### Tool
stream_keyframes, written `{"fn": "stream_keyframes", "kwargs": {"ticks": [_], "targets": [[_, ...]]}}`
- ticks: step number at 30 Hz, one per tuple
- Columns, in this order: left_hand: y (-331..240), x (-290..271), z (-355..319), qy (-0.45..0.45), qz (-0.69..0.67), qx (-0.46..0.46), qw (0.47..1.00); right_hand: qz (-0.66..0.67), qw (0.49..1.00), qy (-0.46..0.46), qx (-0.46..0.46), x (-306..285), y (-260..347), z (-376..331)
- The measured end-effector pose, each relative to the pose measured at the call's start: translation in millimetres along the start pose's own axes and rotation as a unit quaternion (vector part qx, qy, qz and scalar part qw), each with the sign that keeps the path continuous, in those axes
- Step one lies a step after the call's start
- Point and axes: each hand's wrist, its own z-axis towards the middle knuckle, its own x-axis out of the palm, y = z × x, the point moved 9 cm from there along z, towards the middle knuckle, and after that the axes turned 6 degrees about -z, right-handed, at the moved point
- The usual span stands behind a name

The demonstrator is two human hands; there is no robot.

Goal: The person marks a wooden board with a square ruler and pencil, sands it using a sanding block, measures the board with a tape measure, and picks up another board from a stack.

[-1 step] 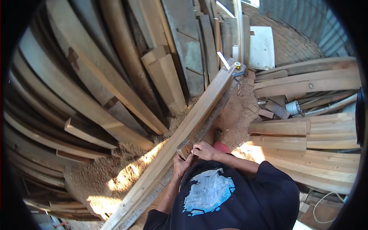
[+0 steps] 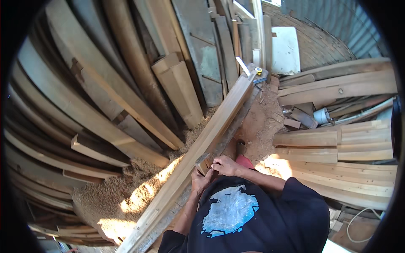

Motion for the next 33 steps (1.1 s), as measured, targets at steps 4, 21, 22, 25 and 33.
{"fn": "stream_keyframes", "kwargs": {"ticks": [4, 21, 22, 25, 33], "targets": [[-20, 40, 30, 0.029, 0.025, 0.013, 0.999, 0.021, 1.000, -0.010, 0.014, -41, -25, -1], [-73, 143, 168, 0.009, 0.035, -0.006, 0.999, -0.049, 0.976, -0.091, 0.190, -219, -253, 13], [-72, 147, 167, 0.019, 0.036, -0.014, 0.999, -0.052, 0.977, -0.097, 0.185, -220, -262, 11], [-69, 152, 163, 0.047, 0.041, -0.012, 0.998, -0.063, 0.962, -0.095, 0.246, -218, -297, -7], [-59, 105, 154, 0.106, 0.086, 0.022, 0.990, -0.052, 0.922, -0.167, 0.346, -120, -341, -104]]}}
